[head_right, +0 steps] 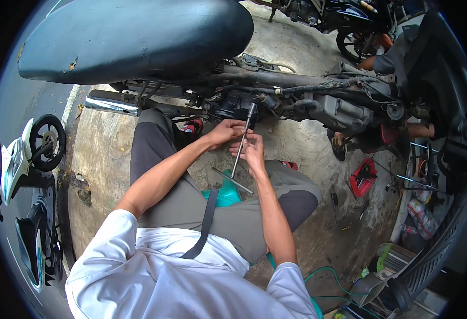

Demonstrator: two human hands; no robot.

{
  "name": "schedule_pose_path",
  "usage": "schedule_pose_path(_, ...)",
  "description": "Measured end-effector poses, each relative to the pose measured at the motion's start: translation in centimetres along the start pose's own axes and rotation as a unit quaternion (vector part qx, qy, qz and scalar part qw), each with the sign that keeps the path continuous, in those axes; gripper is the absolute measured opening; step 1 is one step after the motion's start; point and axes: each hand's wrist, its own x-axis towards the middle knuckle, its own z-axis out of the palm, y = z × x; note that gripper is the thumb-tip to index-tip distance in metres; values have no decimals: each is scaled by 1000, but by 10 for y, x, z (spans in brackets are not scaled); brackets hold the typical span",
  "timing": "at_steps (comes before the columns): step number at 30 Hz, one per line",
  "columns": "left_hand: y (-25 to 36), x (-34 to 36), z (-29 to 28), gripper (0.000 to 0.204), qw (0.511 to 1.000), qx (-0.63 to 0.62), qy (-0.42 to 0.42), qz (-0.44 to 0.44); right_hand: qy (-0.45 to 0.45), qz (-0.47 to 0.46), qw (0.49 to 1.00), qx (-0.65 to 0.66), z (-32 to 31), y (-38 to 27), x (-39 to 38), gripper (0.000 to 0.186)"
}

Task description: Repairing a motorcycle by using a T-handle socket wrench to adjust or remove bolts near the engine block.

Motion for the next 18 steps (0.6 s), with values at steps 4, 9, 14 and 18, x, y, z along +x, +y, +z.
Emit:
schedule_pose_path(4,-3,-1,-7,30,997,44,62,7,-33,16,999,34,10,-4,-6,22)
schedule_pose_path(9,6,-3,2,22,993,48,110,-8,-19,-44,999,-25,10,4,-3,36)
schedule_pose_path(14,5,-3,2,20,991,108,75,-36,6,-22,999,-44,3,3,0,24)
schedule_pose_path(18,8,-3,6,26,979,198,47,0,30,5,999,-21,-2,0,1,19)
